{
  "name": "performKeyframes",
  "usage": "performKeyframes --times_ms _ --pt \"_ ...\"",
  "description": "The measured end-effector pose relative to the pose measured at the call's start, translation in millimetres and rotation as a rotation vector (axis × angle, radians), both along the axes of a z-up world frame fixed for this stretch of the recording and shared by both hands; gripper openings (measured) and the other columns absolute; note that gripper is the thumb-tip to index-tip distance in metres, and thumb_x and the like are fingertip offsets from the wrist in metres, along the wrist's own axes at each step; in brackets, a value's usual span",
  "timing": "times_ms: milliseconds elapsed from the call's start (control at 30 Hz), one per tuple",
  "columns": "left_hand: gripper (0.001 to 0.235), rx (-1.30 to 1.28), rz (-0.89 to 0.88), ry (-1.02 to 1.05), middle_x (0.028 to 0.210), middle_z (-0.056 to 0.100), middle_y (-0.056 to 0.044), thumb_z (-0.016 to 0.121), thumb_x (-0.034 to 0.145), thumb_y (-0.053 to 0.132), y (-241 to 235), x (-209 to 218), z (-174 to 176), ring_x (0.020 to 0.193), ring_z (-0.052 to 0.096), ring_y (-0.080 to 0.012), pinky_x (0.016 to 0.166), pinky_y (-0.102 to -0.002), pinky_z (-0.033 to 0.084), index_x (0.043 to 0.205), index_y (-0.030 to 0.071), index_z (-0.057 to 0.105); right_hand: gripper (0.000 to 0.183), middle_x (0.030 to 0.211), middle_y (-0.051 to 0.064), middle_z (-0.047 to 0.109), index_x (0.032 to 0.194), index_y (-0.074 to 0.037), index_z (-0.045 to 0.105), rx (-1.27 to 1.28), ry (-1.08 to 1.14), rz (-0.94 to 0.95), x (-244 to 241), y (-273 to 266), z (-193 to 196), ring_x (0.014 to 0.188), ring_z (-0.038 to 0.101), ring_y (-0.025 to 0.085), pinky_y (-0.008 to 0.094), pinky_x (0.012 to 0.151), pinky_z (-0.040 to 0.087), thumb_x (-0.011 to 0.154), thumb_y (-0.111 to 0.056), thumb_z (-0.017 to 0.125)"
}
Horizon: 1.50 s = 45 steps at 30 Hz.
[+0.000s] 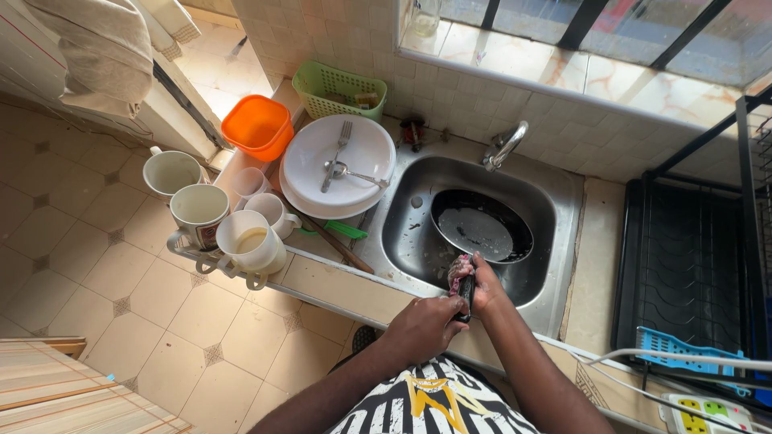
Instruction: Washing a frying pan in a kitchen sink and placing it on a stove
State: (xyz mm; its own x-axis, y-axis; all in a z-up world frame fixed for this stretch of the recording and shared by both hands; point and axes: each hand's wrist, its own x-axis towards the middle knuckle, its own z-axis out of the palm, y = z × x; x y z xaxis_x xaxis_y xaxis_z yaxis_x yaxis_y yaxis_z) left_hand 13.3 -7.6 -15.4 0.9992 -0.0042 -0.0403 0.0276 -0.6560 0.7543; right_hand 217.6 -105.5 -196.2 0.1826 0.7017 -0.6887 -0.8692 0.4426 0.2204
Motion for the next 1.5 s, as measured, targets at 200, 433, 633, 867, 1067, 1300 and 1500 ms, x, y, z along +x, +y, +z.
performKeyframes --times_ms 200,433,633,867,1067,1300,1500 --pt "0.016 -0.083 0.096 -0.103 0.091 0.076 -0.014 0.075 0.09 0.014 1.4 -2.9 1.9 0.081 0.071 -0.0382 0.069 -0.046 0.05 0.103 0.015 0.066 0.052 0.062 -0.016 0.044 0.081 -0.027 0.057 0.18 -0.159 0.151 -4.0 -8.0 -40.4 0.052 0.046 0.001 0.022 0.052 0.041 0.094 -0.076 0.053" --pt "0.02 -0.081 0.108 -0.035 0.108 0.077 -0.014 0.073 0.087 0.006 1.2 0.0 2.8 0.087 0.074 -0.0368 0.07 -0.046 0.053 0.105 0.013 0.067 0.047 0.065 -0.009 0.041 0.08 -0.019 0.049 0.03 -0.306 0.043 -53.4 -5.9 19.8 0.051 0.039 0.001 0.014 0.047 0.037 0.099 -0.061 0.06" --pt "0.027 -0.036 0.095 -0.012 0.101 0.074 -0.019 0.072 0.087 0.015 1.7 1.6 -11.1 0.089 0.069 -0.0452 0.072 -0.052 0.05 0.114 0.014 0.067 0.036 0.071 -0.007 0.052 0.093 -0.02 0.054 -0.098 -0.443 0.151 -83.7 -12.4 73.1 0.046 0.049 0.003 0.027 0.019 0.028 0.101 -0.055 0.056" --pt "0.027 0.107 0.084 0.124 0.09 0.074 -0.008 0.069 0.088 0.036 8.8 8.1 -12.0 0.084 0.069 -0.0396 0.069 -0.051 0.051 0.116 0.036 0.069 0.038 0.108 0.023 0.065 0.119 0.012 0.059 -0.57 -0.527 0.028 -96.9 -20.1 79.6 0.094 0.063 0.032 0.041 0.069 0.048 0.104 -0.024 0.059" --pt "0.03 0.169 0.035 0.026 0.084 0.072 -0.013 0.066 0.093 0.031 7.7 14.8 -23.2 0.075 0.067 -0.0419 0.062 -0.052 0.05 0.122 0.035 0.067 0.033 0.108 0.034 0.068 0.105 0.016 0.049 -0.595 -0.603 0.13 -95.6 -27.0 102.2 0.039 0.036 0.03 0.043 0.032 0.025 0.105 -0.017 0.052" --pt "0.023 0.171 -0.17 0.033 0.089 0.069 -0.016 0.061 0.093 0.033 4.2 23.8 -20.6 0.079 0.067 -0.0419 0.06 -0.052 0.047 0.113 0.022 0.065 0.032 0.065 0.02 0.052 0.102 0.009 0.064 -0.718 -0.556 0.183 -73.6 -29.2 86.7 0.052 0.046 0.026 0.039 0.046 0.034 0.103 -0.022 0.062" --pt "0.019 0.173 -0.184 0.054 0.088 0.068 -0.018 0.068 0.097 0.035 1.1 29.2 -37.8 0.079 0.066 -0.045 0.059 -0.053 0.045 0.106 0.02 0.062 0.014 0.09 0.014 0.056 0.101 -0.005 0.045 -0.739 -0.588 0.199 -39.3 -8.8 81.4 0.062 0.049 0.023 0.035 0.048 0.037 0.108 -0.017 0.049"
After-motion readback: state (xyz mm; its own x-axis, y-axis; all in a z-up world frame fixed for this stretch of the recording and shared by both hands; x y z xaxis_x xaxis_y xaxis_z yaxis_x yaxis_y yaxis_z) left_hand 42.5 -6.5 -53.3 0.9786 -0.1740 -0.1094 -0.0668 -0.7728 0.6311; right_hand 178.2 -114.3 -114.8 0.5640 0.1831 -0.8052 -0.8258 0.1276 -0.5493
